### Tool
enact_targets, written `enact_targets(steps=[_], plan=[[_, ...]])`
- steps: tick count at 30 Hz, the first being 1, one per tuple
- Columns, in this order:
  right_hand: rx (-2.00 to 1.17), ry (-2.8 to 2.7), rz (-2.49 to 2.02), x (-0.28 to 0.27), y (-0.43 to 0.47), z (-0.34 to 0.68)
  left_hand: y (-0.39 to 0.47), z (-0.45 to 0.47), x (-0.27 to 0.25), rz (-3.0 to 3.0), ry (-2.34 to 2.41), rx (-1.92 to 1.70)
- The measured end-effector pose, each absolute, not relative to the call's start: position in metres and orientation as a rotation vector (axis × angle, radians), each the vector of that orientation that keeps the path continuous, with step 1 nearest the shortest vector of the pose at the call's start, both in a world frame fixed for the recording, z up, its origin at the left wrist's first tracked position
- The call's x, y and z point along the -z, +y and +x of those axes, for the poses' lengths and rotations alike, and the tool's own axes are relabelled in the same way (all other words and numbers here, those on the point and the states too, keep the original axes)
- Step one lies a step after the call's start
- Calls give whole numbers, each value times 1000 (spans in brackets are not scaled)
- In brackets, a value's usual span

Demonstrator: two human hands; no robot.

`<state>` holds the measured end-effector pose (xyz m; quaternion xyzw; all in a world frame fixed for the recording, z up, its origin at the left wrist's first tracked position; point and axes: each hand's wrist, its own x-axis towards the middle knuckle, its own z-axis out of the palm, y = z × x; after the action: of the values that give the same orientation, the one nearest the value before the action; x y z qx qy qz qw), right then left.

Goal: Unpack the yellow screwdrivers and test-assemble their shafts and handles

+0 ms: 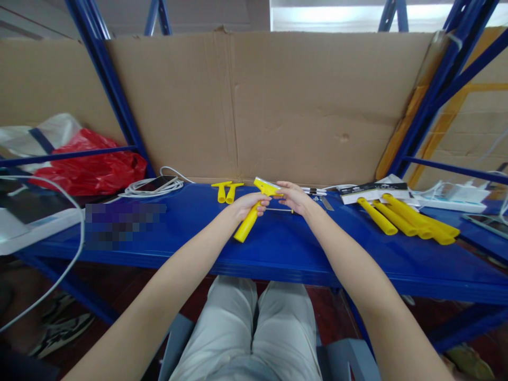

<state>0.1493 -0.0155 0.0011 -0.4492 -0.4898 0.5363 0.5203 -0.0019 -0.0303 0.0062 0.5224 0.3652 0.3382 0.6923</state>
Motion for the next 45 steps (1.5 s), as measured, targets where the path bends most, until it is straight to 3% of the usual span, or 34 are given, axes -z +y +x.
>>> enact_targets(steps=[23, 28, 33, 38, 45], plan=[[-1191, -1266, -1126, 1, -15, 149, -30, -2, -5, 1152, 819, -757], [-1016, -1433, -1272, 3, -11, 155, -26, -2, -2, 1161, 870, -842], [-461, -1871, -1542, -6, -6, 193, -19, -3, 3, 1174, 910, -926], [-569, -2326, -1758, -15, -13, 237, -13, -5, 7, 1138, 983, -961], [-340, -2399, -1952, -7, -8, 249, -12, -7, 6, 1127, 1018, -977]])
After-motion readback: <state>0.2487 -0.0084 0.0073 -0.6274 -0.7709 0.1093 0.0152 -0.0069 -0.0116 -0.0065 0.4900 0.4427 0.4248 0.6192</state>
